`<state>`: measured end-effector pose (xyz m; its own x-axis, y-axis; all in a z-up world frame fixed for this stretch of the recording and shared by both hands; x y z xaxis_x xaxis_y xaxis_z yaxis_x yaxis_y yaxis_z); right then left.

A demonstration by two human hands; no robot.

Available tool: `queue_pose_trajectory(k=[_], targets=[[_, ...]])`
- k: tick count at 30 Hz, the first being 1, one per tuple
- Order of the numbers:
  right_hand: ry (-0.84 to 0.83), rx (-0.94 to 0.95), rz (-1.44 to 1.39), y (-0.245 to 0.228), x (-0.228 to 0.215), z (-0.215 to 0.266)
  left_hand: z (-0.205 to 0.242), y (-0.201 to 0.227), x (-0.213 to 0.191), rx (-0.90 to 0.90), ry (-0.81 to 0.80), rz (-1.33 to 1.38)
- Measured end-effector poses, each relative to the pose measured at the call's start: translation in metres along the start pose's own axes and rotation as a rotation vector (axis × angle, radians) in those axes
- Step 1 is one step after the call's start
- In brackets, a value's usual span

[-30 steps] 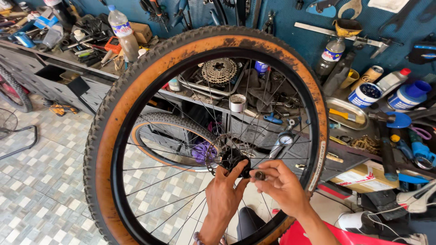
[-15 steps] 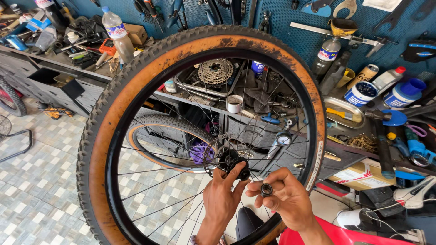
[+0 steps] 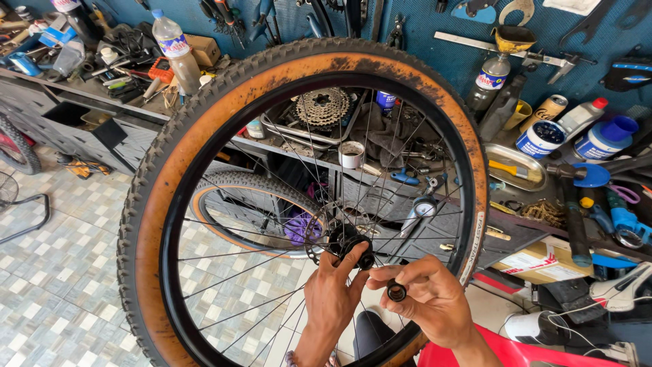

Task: The person uses a hammer to tap a small metal component on the floor, then moves to a workbench to apply grease to the part. They then insert the greased component into the hub of a bicycle wheel and tighten it by hand.

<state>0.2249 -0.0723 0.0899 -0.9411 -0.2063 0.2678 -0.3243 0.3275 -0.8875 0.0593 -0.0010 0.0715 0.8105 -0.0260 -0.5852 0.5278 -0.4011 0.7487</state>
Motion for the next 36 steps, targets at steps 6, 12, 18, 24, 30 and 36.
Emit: queue_pose_trajectory(k=[6, 12, 18, 24, 30, 36], targets=[[-0.037, -0.069, 0.124, -0.004, 0.007, -0.006, 0.001, 0.000, -0.001, 0.003, -0.007, 0.013], [-0.076, -0.116, 0.200, -0.009, 0.016, -0.006, 0.002, 0.000, -0.001, -0.002, -0.010, 0.015], [-0.149, -0.189, 0.341, -0.021, 0.023, -0.008, 0.001, 0.000, -0.001, 0.012, 0.003, 0.023], [-0.151, -0.239, 0.447, -0.027, 0.024, -0.011, -0.002, -0.002, 0.000, -0.020, -0.027, 0.018], [-0.124, -0.142, 0.284, -0.017, 0.017, -0.006, -0.002, -0.004, -0.002, -0.008, -0.014, 0.016], [0.137, 0.097, 0.405, -0.013, -0.014, -0.017, -0.001, -0.005, -0.005, 0.028, 0.025, 0.031]])
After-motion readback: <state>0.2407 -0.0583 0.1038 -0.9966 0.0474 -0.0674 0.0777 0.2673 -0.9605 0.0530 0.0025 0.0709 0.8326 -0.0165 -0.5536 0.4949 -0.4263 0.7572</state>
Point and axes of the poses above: each hand's wrist, its own z-axis away from the middle knuckle, its own x-axis out of the palm, y = z × x, the point moved 4 cm from there along -z, towards the middle knuckle, and after that the axes turned 4 degrees about z, right-handed, at the moved point
